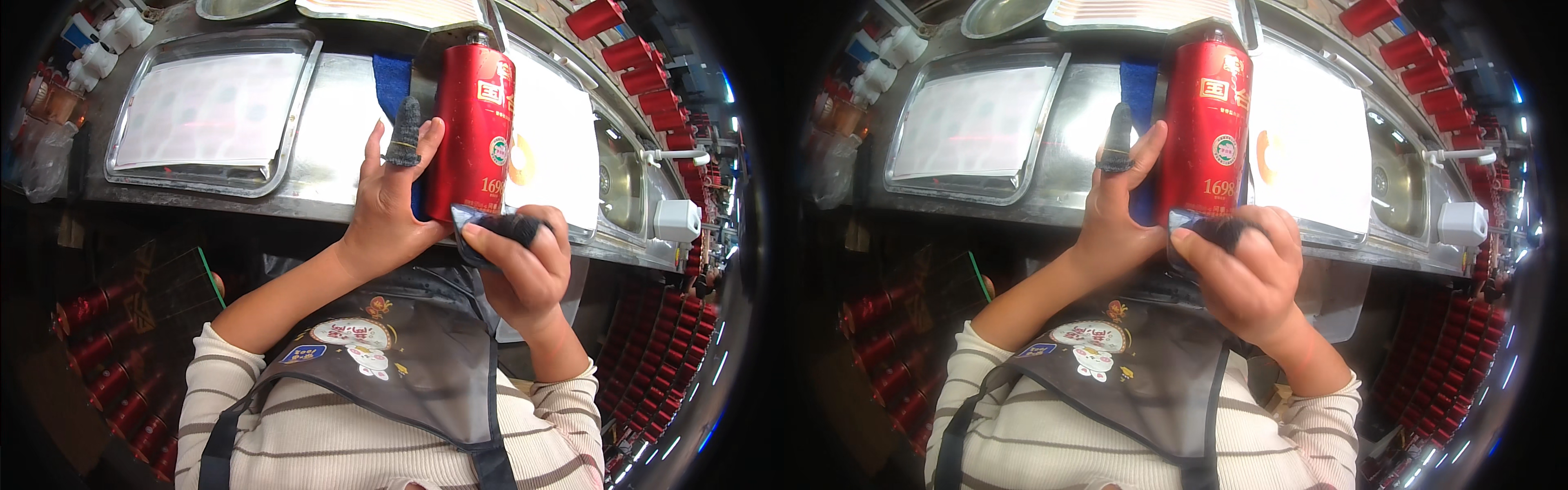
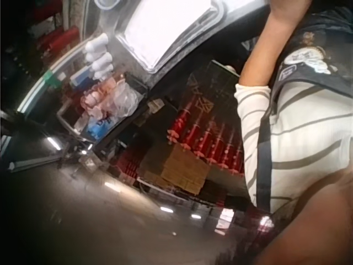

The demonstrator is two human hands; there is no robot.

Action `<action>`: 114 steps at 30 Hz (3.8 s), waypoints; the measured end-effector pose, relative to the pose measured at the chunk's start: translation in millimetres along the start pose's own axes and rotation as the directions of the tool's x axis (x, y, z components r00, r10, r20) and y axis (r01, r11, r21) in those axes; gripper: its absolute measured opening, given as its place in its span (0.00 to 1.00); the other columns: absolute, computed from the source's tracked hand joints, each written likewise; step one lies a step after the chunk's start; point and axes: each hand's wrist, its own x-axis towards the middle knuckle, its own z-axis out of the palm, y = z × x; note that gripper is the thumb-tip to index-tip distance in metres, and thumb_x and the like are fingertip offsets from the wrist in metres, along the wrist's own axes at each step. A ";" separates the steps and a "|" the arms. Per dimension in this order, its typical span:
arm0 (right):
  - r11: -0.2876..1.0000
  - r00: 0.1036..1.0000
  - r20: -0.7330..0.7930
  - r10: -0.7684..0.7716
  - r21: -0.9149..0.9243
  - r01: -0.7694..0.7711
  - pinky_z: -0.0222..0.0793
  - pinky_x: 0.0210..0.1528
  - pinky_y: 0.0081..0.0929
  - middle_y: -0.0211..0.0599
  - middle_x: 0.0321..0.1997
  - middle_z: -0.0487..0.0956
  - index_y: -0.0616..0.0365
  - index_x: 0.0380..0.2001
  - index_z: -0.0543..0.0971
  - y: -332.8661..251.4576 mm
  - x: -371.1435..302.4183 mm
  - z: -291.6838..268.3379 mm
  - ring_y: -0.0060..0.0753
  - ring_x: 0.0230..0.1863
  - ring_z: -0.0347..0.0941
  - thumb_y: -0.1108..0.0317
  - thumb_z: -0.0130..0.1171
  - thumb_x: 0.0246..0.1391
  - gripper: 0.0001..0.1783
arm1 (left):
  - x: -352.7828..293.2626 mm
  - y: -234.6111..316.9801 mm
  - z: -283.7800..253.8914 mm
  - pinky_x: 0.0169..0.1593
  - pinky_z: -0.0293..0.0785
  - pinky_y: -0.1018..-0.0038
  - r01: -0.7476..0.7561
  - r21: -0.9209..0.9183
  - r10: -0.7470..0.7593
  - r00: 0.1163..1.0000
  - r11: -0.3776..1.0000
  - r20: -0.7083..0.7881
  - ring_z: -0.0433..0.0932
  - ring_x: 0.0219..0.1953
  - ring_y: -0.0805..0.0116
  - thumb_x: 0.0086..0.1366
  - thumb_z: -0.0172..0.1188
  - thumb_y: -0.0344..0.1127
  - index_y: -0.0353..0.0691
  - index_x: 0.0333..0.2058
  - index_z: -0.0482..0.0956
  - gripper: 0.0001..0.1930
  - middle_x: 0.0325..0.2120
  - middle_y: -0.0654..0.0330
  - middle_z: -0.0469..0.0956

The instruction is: The person applies a circular gold label to the neck of a red cylindrical bottle, then places a sheet of pink labels on a tray and applies a rectangular label to the bottle body. They rotate the bottle to smooth the label and place the finished bottle on a nearby rack.

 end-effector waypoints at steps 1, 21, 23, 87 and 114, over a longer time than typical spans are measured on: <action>0.994 0.998 0.053 0.028 0.108 -0.034 0.68 0.33 0.33 0.33 0.31 0.78 0.56 0.38 0.86 -0.3 -2.8 -2.0 0.37 0.31 0.73 0.76 0.68 0.31 0.22 | -0.1 0.4 -0.1 0.74 0.37 0.43 0.008 -0.007 -0.008 1.000 1.000 0.006 0.67 0.68 0.53 0.49 0.77 0.41 0.34 0.69 0.56 0.53 0.67 0.48 0.65; 0.640 0.846 -0.002 0.534 0.654 -0.403 0.73 0.34 0.20 0.35 0.28 0.82 0.61 0.33 0.82 97.8 54.9 36.0 0.22 0.29 0.77 0.73 0.68 0.50 0.06 | 9.6 25.2 -10.9 0.66 0.66 0.63 0.213 0.013 -0.211 0.959 0.977 0.189 0.74 0.60 0.49 0.54 0.76 0.37 0.28 0.72 0.45 0.57 0.61 0.40 0.70; 0.653 0.780 -0.227 0.583 0.703 -0.284 0.71 0.32 0.22 0.35 0.29 0.82 0.60 0.35 0.82 141.7 79.1 52.9 0.25 0.28 0.77 0.74 0.67 0.52 0.07 | 11.3 21.5 -8.6 0.65 0.66 0.61 0.197 -0.036 -0.187 0.964 0.980 0.187 0.72 0.61 0.45 0.52 0.78 0.36 0.27 0.71 0.46 0.57 0.63 0.38 0.66; -0.089 0.344 0.391 0.854 0.760 -0.643 0.49 0.16 0.17 0.25 0.13 0.67 0.57 0.22 0.73 150.2 3.2 8.5 0.15 0.11 0.57 0.70 0.59 0.57 0.11 | 339.3 -233.9 -131.0 0.52 0.78 0.62 0.618 0.598 -0.614 0.749 0.511 -0.249 0.82 0.51 0.53 0.43 0.75 0.37 0.37 0.46 0.81 0.28 0.47 0.49 0.83; 0.270 0.770 0.475 0.426 0.745 -0.609 0.45 0.16 0.15 0.19 0.14 0.62 0.59 0.32 0.71 190.7 89.2 -51.8 0.11 0.12 0.51 0.63 0.56 0.57 0.10 | 228.3 38.3 -62.8 0.42 0.78 0.79 -0.114 -0.094 0.121 0.989 0.989 0.082 0.83 0.34 0.75 0.63 0.69 0.30 0.34 0.40 0.82 0.09 0.32 0.60 0.85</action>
